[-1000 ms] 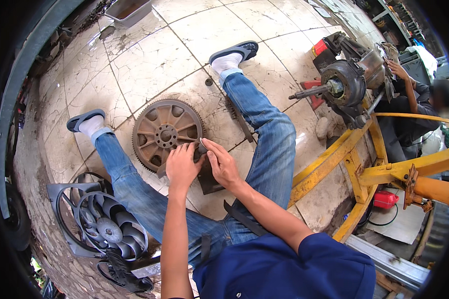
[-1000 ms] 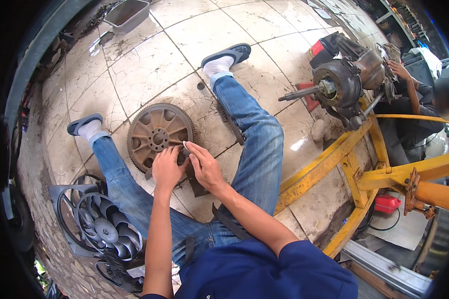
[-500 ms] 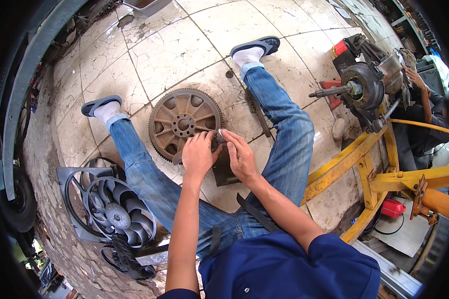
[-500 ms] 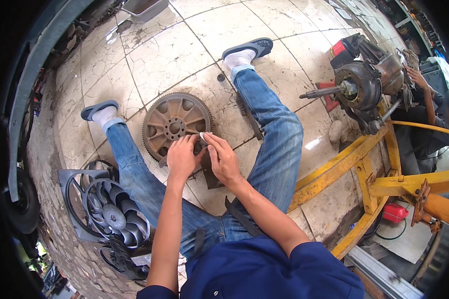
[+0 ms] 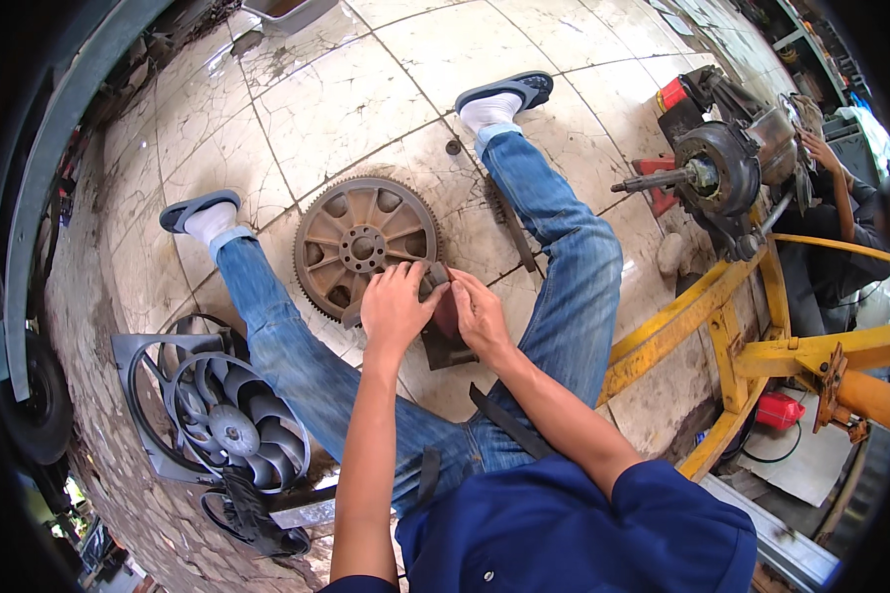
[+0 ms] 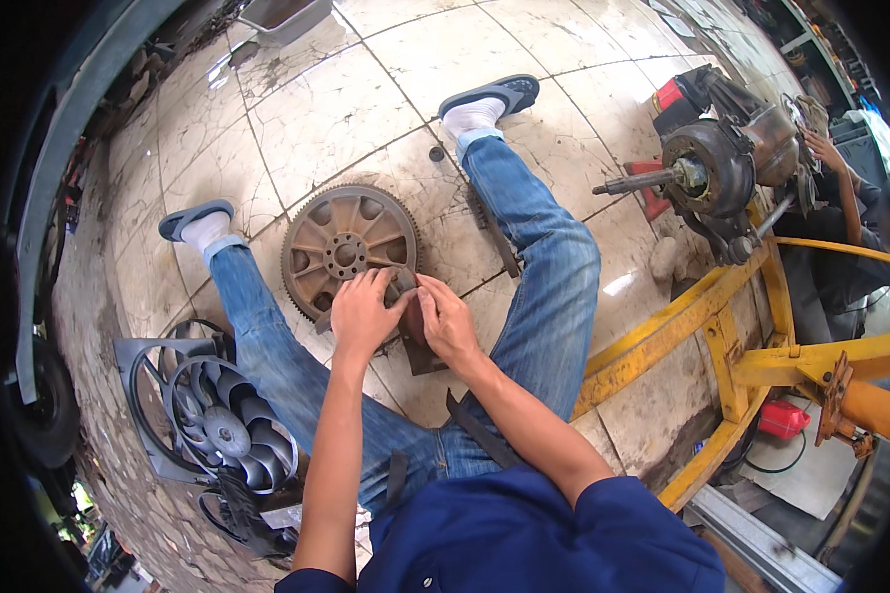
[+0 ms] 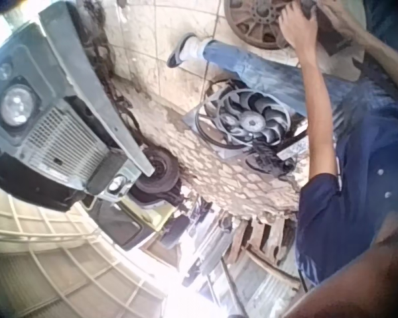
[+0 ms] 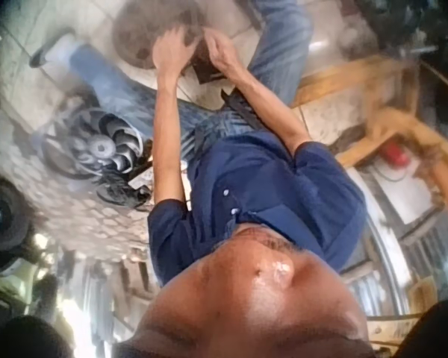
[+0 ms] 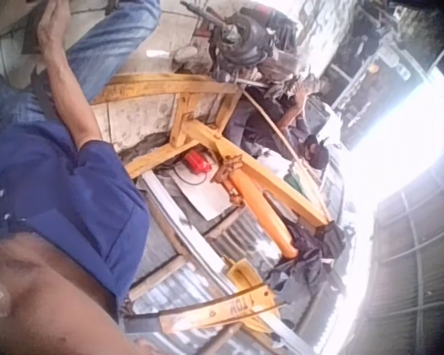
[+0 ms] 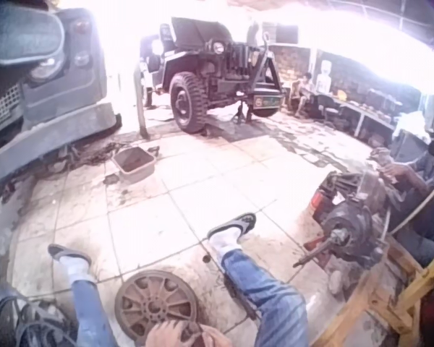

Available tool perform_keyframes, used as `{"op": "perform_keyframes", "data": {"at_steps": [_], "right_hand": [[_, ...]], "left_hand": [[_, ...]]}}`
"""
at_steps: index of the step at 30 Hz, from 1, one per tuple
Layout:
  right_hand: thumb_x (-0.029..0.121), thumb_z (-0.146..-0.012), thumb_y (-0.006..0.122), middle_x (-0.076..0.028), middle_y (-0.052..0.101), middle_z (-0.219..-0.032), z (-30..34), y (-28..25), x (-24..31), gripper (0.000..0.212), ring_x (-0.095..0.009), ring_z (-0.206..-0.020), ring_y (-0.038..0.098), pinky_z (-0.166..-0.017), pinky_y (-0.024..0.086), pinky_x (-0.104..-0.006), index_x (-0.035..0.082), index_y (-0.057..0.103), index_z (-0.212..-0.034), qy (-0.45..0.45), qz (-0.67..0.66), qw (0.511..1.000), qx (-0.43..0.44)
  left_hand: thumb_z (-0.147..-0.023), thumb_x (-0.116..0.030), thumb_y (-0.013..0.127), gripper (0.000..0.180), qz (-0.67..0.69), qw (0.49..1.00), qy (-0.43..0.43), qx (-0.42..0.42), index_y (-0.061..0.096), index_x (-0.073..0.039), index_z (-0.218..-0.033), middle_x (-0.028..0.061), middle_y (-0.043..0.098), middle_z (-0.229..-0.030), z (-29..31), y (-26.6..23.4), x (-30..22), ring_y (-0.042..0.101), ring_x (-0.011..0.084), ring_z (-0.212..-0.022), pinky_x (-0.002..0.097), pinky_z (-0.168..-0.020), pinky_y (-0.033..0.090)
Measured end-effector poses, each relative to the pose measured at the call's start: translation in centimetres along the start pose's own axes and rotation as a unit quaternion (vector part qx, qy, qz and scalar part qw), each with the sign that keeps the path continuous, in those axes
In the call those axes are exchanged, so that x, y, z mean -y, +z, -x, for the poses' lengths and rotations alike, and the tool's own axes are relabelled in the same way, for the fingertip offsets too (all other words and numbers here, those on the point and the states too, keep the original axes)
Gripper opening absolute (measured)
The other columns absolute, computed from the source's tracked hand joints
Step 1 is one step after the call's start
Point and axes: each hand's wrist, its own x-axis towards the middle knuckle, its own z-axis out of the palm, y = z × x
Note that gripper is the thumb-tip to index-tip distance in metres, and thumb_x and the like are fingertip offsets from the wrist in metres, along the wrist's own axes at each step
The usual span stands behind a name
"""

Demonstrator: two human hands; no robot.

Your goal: The person sits on the floor and uses a sanding block to smooth the edges of a small metal component. The person repeatedly rubs the sanding block against the metal part while holding it steady with the other hand.

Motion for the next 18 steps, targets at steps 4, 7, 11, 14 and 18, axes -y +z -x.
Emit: {"op": "perform_keyframes", "data": {"at_steps": [4,7,11,14,18], "right_hand": [[0.011,-0.102,0.05,-0.017,0.066,-0.121,-0.2,-0.5,1.5,0.028,-0.032,-0.11,0.065,-0.095,0.051,-0.0386,0.0,0.064,-0.123,-0.041,-0.001,0.999,-0.013],[0.01,-0.102,0.05,-0.017,0.066,-0.121,-0.3,-0.5,1.8,0.028,-0.031,-0.111,0.065,-0.095,0.051,-0.0383,0.0,0.065,-0.123,-0.056,0.007,0.998,-0.008],[0.008,-0.102,0.048,-0.018,0.065,-0.124,-0.6,-0.7,1.2,0.029,-0.03,-0.113,0.064,-0.097,0.049,-0.0359,-0.001,0.063,-0.125,-0.014,-0.019,1.0,0.011],[0.01,-0.101,0.05,-0.017,0.065,-0.123,-0.5,0.1,1.0,0.028,-0.03,-0.114,0.063,-0.096,0.049,-0.0369,0.0,0.064,-0.124,0.005,-0.04,0.999,0.011],[0.013,-0.102,0.049,-0.018,0.067,-0.12,-0.3,-0.1,2.0,0.029,-0.03,-0.113,0.063,-0.097,0.049,-0.0363,-0.001,0.065,-0.122,-0.04,-0.02,0.999,-0.026]], "left_hand": [[-0.08,-0.039,0.075,0.044,-0.01,1.0,-0.005,0.013,0.066,-0.009,-0.11,0.0075,0.069,-0.102,0.3,0.0,0.1,0.064,0.0242,-0.101,0.0373,-0.09,0.047],[-0.08,-0.038,0.075,0.043,-0.008,1.0,0.001,0.005,0.066,-0.009,-0.11,0.0074,0.069,-0.102,0.6,-0.1,0.1,0.064,0.0242,-0.101,0.0371,-0.089,0.047],[-0.08,-0.038,0.075,0.042,-0.002,1.0,-0.007,0.017,0.066,-0.009,-0.11,0.0074,0.068,-0.103,0.0,-0.4,-0.4,0.064,0.0244,-0.101,0.0373,-0.089,0.047],[-0.08,-0.037,0.075,0.042,0.005,1.0,0.006,-0.009,0.067,-0.01,-0.11,0.0069,0.068,-0.102,0.4,0.0,0.2,0.064,0.0244,-0.099,0.0375,-0.087,0.048],[-0.08,-0.039,0.074,0.043,-0.006,1.0,0.002,0.002,0.067,-0.01,-0.111,0.0066,0.069,-0.101,0.5,0.2,0.2,0.064,0.0242,-0.099,0.0375,-0.088,0.048]]}}
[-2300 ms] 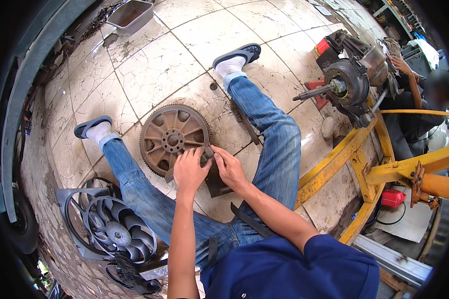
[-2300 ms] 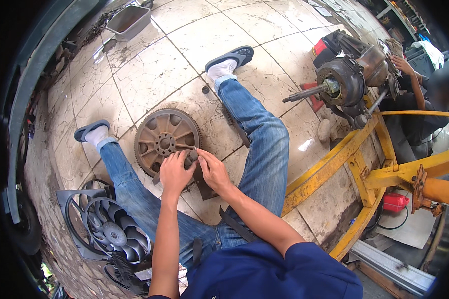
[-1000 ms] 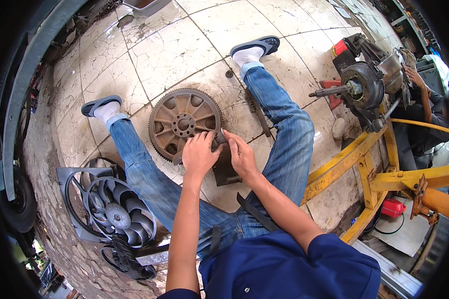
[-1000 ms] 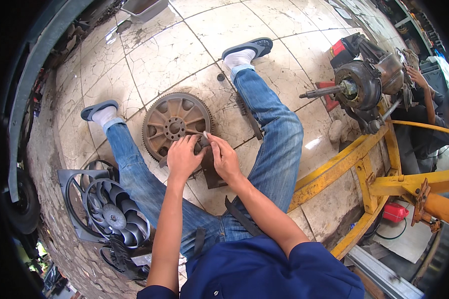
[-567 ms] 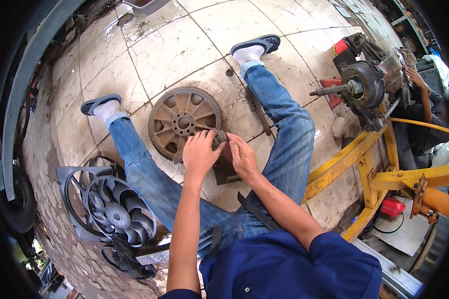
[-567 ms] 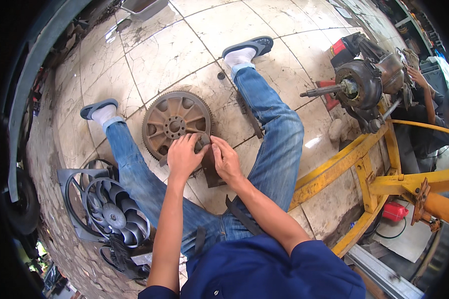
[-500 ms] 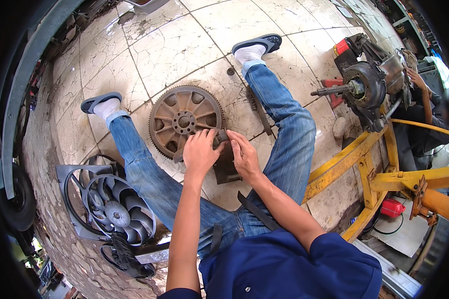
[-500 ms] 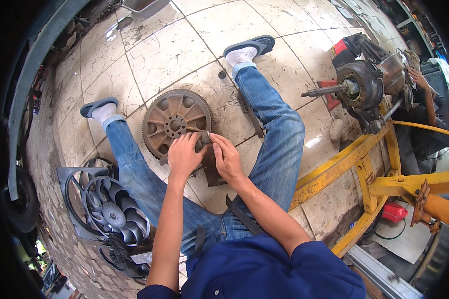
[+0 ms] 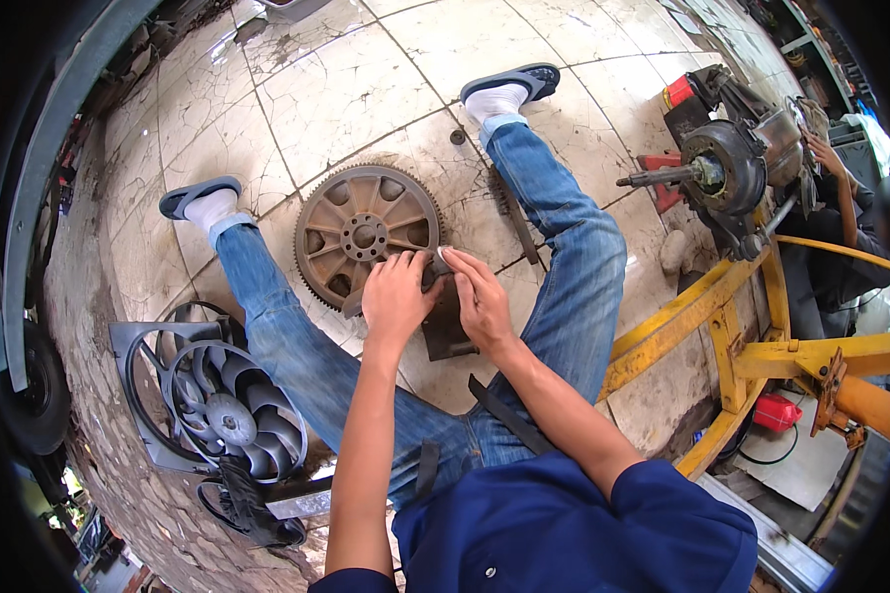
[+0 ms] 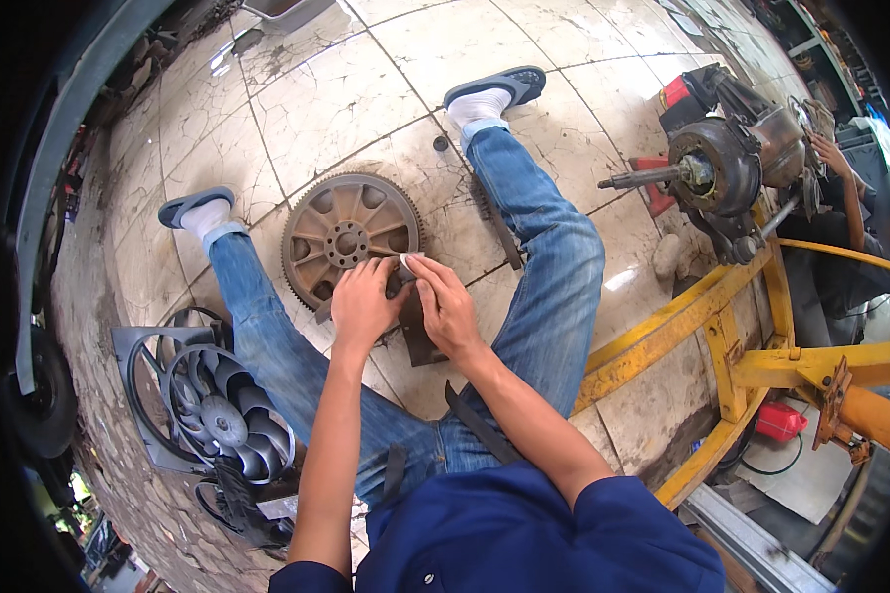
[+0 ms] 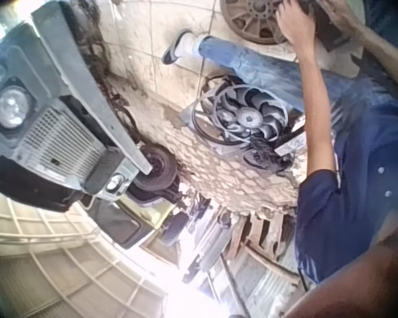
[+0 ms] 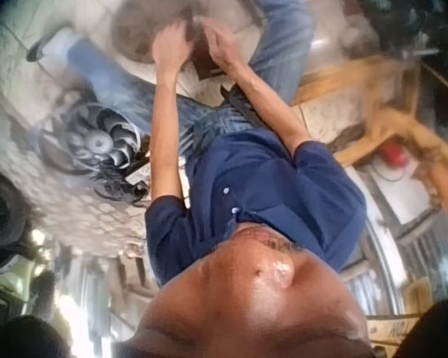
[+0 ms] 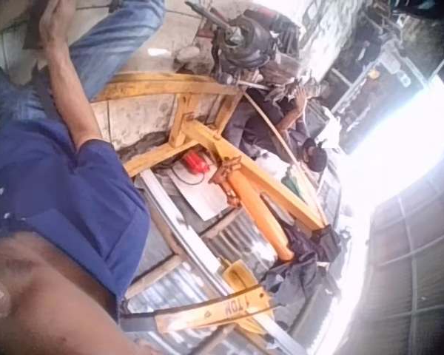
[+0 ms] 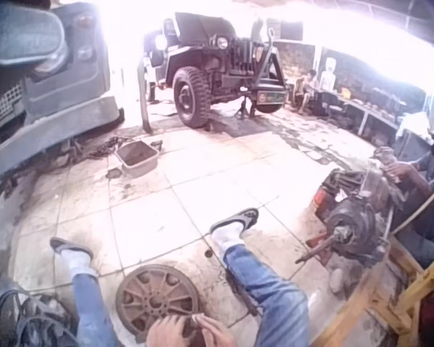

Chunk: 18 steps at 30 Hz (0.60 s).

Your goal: The person sits on the floor and uses a sanding block to smooth the edges of a small metal component. The person repeatedly rubs the sanding block against the metal part while holding it steady with the other hand.

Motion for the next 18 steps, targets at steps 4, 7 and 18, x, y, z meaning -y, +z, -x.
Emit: {"op": "perform_keyframes", "data": {"at_steps": [4,7,18], "right_hand": [[0.013,-0.103,0.048,-0.018,0.066,-0.121,-0.1,-0.4,-2.8,0.03,-0.031,-0.111,0.064,-0.097,0.049,-0.0355,-0.001,0.064,-0.124,0.101,0.057,0.993,0.014],[0.018,-0.104,0.048,-0.019,0.067,-0.119,-0.7,-1.1,-1.8,0.032,-0.028,-0.109,0.066,-0.093,0.05,-0.0349,-0.001,0.062,-0.126,0.06,-0.019,0.997,-0.035],[0.015,-0.104,0.048,-0.018,0.066,-0.126,-0.4,-0.2,-1.6,0.036,-0.026,-0.118,0.063,-0.099,0.048,-0.0336,0.001,0.057,-0.136,0.036,-0.078,0.995,0.054]], "left_hand": [[-0.082,-0.042,0.073,0.044,0.011,1.0,-0.013,0.007,0.066,-0.01,-0.111,0.007,0.069,-0.103,-0.2,-0.4,-0.4,0.064,0.0243,-0.101,0.0376,-0.09,0.047],[-0.082,-0.042,0.073,0.044,0.004,1.0,-0.008,0.016,0.066,-0.01,-0.112,0.0068,0.069,-0.103,-0.3,-0.5,-0.6,0.064,0.0244,-0.101,0.0379,-0.091,0.047],[-0.081,-0.037,0.074,0.044,0.003,1.0,-0.01,0.023,0.065,-0.009,-0.114,0.0069,0.068,-0.106,0.0,-0.3,-0.3,0.063,0.0234,-0.104,0.0376,-0.091,0.047]]}}
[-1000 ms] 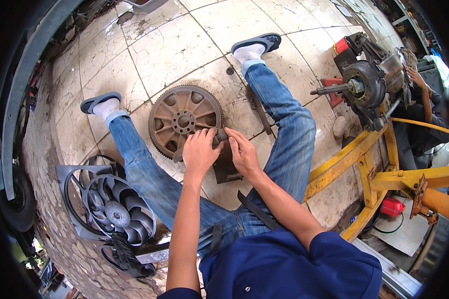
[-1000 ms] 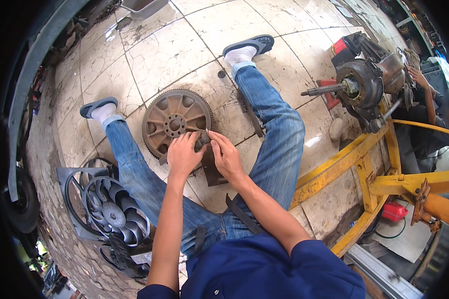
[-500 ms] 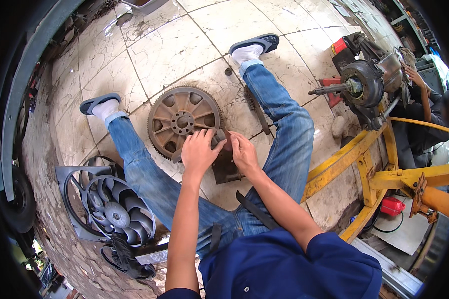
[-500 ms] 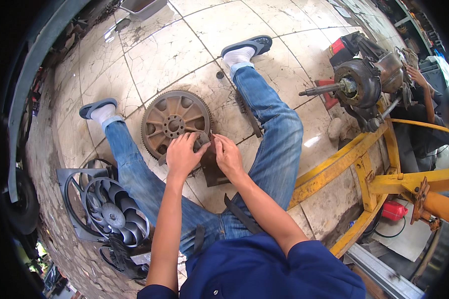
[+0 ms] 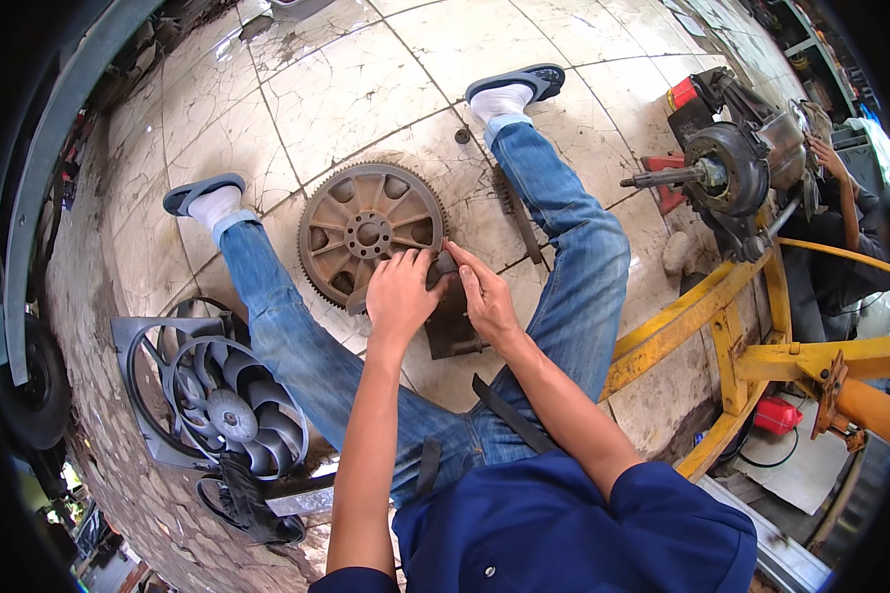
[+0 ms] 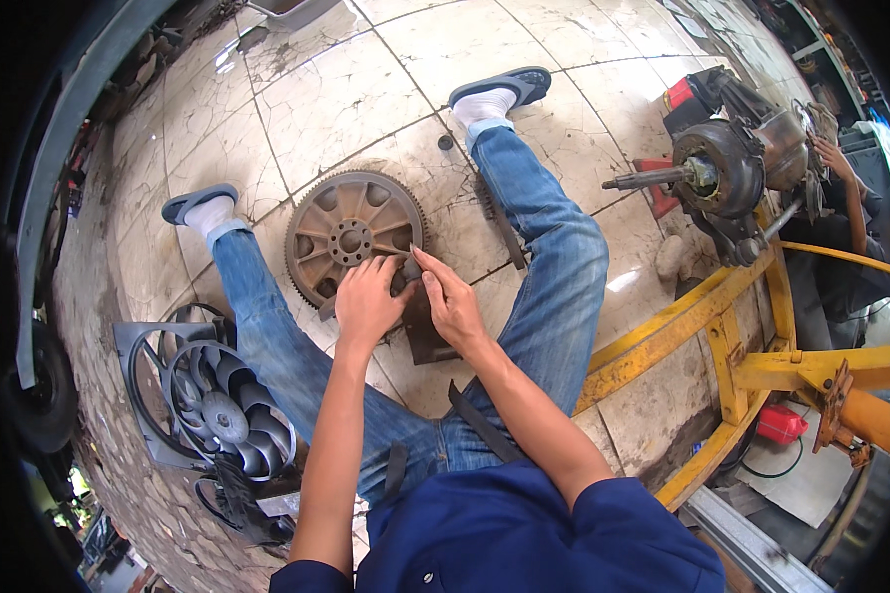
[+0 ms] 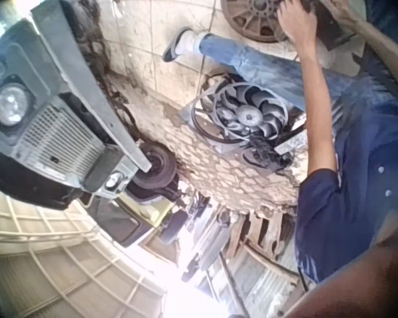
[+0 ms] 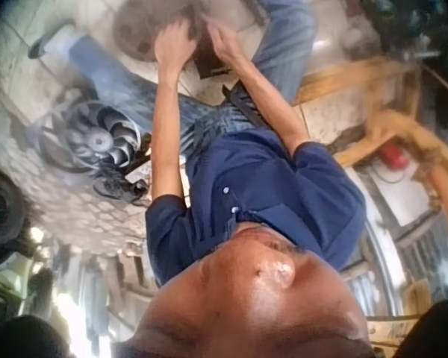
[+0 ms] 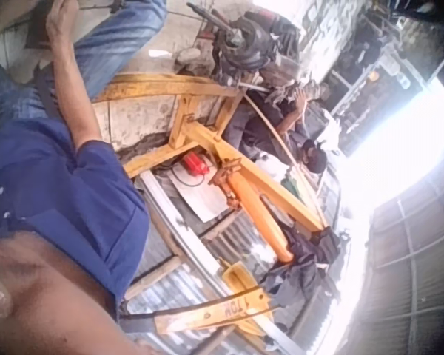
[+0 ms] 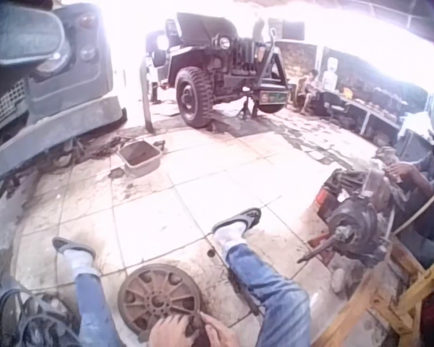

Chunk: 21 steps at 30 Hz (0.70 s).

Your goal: The person sits on the floor and uses a sanding block to smooth the edges of a small metal component. The person repeatedly rubs the sanding block against the metal part while holding it steady with the other hand.

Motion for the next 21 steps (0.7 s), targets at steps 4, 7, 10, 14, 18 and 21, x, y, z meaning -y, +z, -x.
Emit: {"op": "perform_keyframes", "data": {"at_steps": [4,7,10,14,18,21], "right_hand": [[0.012,-0.104,0.047,-0.017,0.064,-0.13,0.5,0.1,-0.2,0.035,-0.026,-0.121,0.061,-0.102,0.046,-0.0328,0.001,0.057,-0.135,0.114,0.006,0.993,0.036],[0.012,-0.104,0.047,-0.018,0.064,-0.13,0.5,0.2,0.5,0.035,-0.026,-0.121,0.061,-0.101,0.047,-0.0333,0.001,0.057,-0.135,0.005,-0.011,1.0,-0.022],[0.013,-0.104,0.047,-0.018,0.064,-0.129,0.7,0.0,0.4,0.034,-0.027,-0.12,0.062,-0.101,0.047,-0.0333,0.0,0.057,-0.134,0.061,0.023,0.998,0.009],[0.012,-0.104,0.047,-0.018,0.063,-0.13,0.9,0.1,0.7,0.035,-0.027,-0.122,0.06,-0.102,0.046,-0.0336,-0.003,0.056,-0.134,0.006,-0.008,1.0,-0.012],[0.008,-0.103,0.049,-0.018,0.06,-0.134,0.5,0.2,0.4,0.035,-0.026,-0.124,0.058,-0.104,0.045,-0.0333,-0.004,0.055,-0.135,0.04,-0.04,0.998,0.002],[0.003,-0.101,0.05,-0.017,0.059,-0.136,0.2,0.6,-0.6,0.035,-0.025,-0.125,0.058,-0.103,0.045,-0.0329,-0.002,0.056,-0.135,0.07,-0.1,0.992,-0.015]], "left_hand": [[-0.08,-0.036,0.075,0.044,-0.003,1.0,-0.005,0.004,0.066,-0.009,-0.114,0.0067,0.068,-0.105,0.1,0.0,0.1,0.063,0.0231,-0.104,0.0373,-0.091,0.047],[-0.081,-0.036,0.075,0.045,-0.001,1.0,0.011,-0.005,0.065,-0.009,-0.115,0.0066,0.068,-0.106,-0.1,0.1,0.1,0.062,0.0231,-0.105,0.0372,-0.092,0.047],[-0.081,-0.036,0.074,0.045,0.003,1.0,0.0,0.005,0.065,-0.008,-0.115,0.0063,0.067,-0.108,0.1,0.0,0.0,0.062,0.0231,-0.106,0.0371,-0.092,0.047],[-0.08,-0.036,0.075,0.043,-0.002,1.0,0.01,-0.022,0.067,-0.012,-0.114,0.0052,0.068,-0.105,0.3,0.5,0.2,0.063,0.0229,-0.102,0.0362,-0.09,0.047],[-0.08,-0.037,0.074,0.043,-0.01,1.0,0.009,-0.022,0.067,-0.012,-0.114,0.0049,0.068,-0.105,0.1,0.6,0.3,0.063,0.0227,-0.103,0.0361,-0.09,0.047],[-0.08,-0.037,0.074,0.043,-0.007,1.0,0.006,-0.018,0.067,-0.012,-0.115,0.0044,0.068,-0.105,0.0,0.4,0.1,0.063,0.0226,-0.103,0.0362,-0.09,0.047]]}}
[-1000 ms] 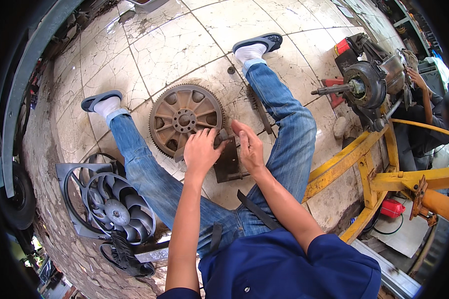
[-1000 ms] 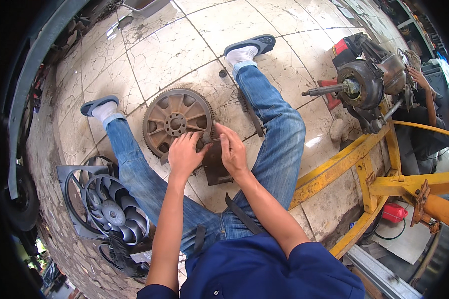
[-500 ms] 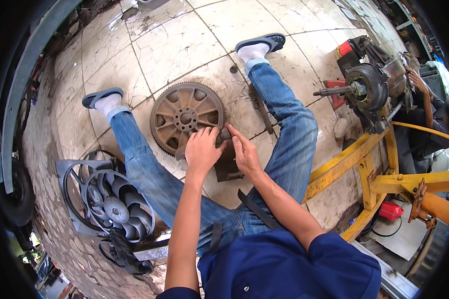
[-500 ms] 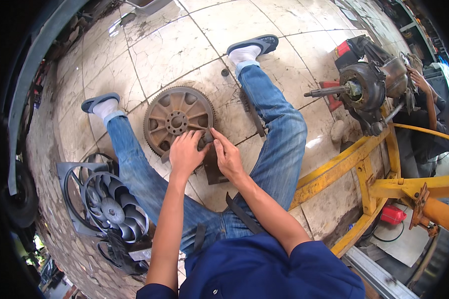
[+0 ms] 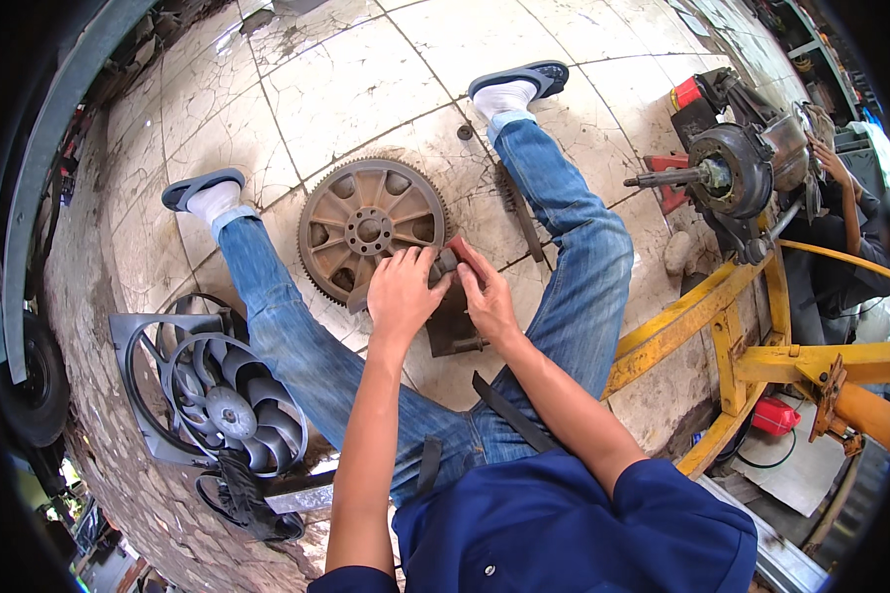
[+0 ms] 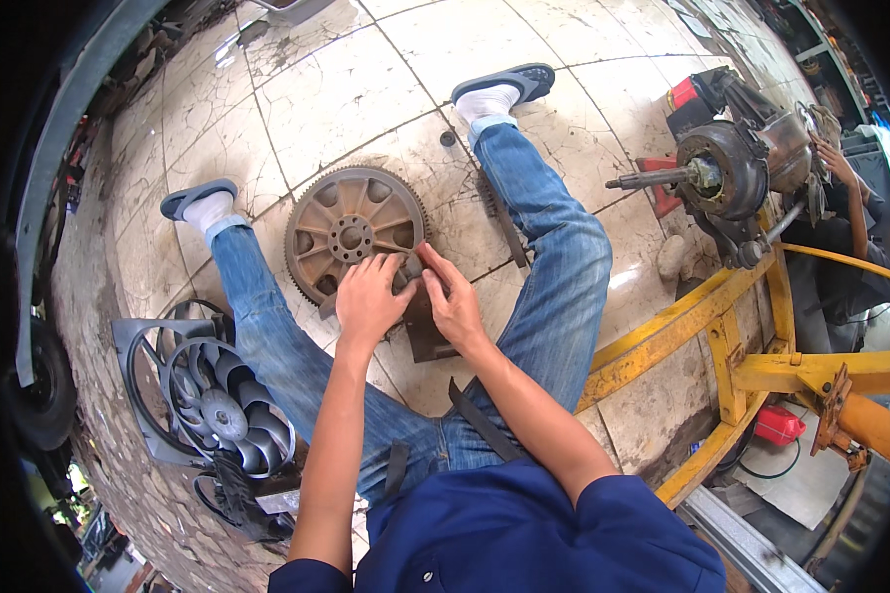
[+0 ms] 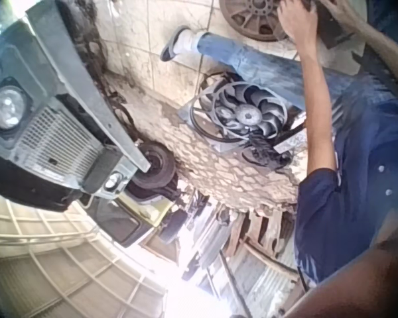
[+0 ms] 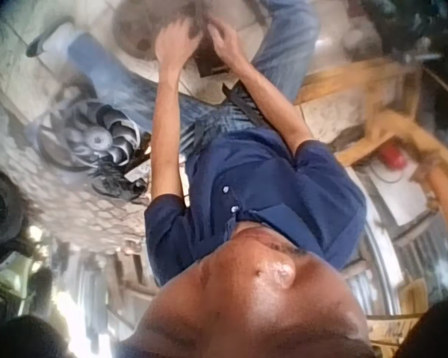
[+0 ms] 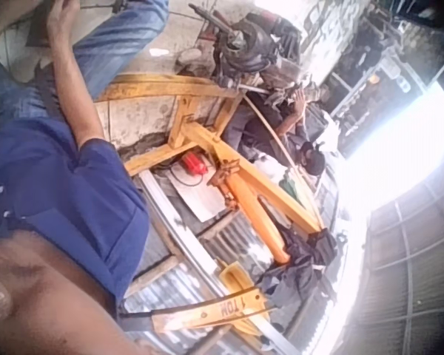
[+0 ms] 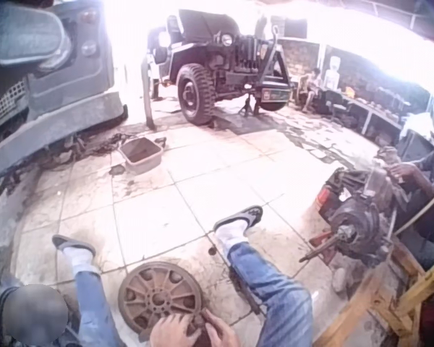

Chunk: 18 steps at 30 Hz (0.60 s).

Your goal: The person sits on the floor and uses a sanding block to smooth the edges of a small metal component. The person repeatedly rubs the sanding block against the metal part while holding it steady with the other hand.

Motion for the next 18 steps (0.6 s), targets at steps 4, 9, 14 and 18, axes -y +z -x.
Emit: {"op": "perform_keyframes", "data": {"at_steps": [4,9,14,18], "right_hand": [[-0.001,-0.099,0.05,-0.016,0.06,-0.135,0.1,0.0,0.5,0.038,-0.025,-0.124,0.058,-0.103,0.046,-0.0332,0.0,0.055,-0.137,-0.067,0.076,0.995,-0.002],[-0.001,-0.099,0.051,-0.017,0.059,-0.138,0.2,0.2,0.7,0.039,-0.025,-0.127,0.057,-0.104,0.045,-0.034,0.001,0.054,-0.138,-0.056,0.1,0.993,0.02],[-0.001,-0.098,0.052,-0.017,0.057,-0.139,0.3,0.2,1.7,0.04,-0.026,-0.13,0.055,-0.105,0.044,-0.0337,0.001,0.053,-0.138,-0.094,0.104,0.99,0.017],[-0.001,-0.098,0.052,-0.017,0.057,-0.14,0.4,0.3,1.6,0.04,-0.025,-0.13,0.055,-0.106,0.044,-0.0332,0.001,0.053,-0.139,-0.056,0.099,0.993,0.014]], "left_hand": [[-0.081,-0.036,0.073,0.042,0.003,1.0,0.001,0.004,0.067,-0.012,-0.115,0.0043,0.068,-0.105,0.0,-0.1,0.0,0.063,0.0227,-0.103,0.0368,-0.09,0.048],[-0.081,-0.036,0.073,0.042,-0.005,1.0,0.0,-0.001,0.067,-0.012,-0.115,0.0043,0.068,-0.105,0.3,0.0,0.0,0.063,0.0222,-0.102,0.0368,-0.09,0.048],[-0.081,-0.034,0.073,0.041,0.004,1.0,0.01,-0.001,0.067,-0.011,-0.114,0.005,0.068,-0.104,0.0,0.0,0.2,0.064,0.0233,-0.1,0.037,-0.089,0.048],[-0.081,-0.033,0.073,0.039,0.002,0.999,0.021,-0.027,0.067,-0.01,-0.112,0.0052,0.068,-0.102,0.1,0.3,0.3,0.064,0.0239,-0.099,0.0372,-0.087,0.048]]}}
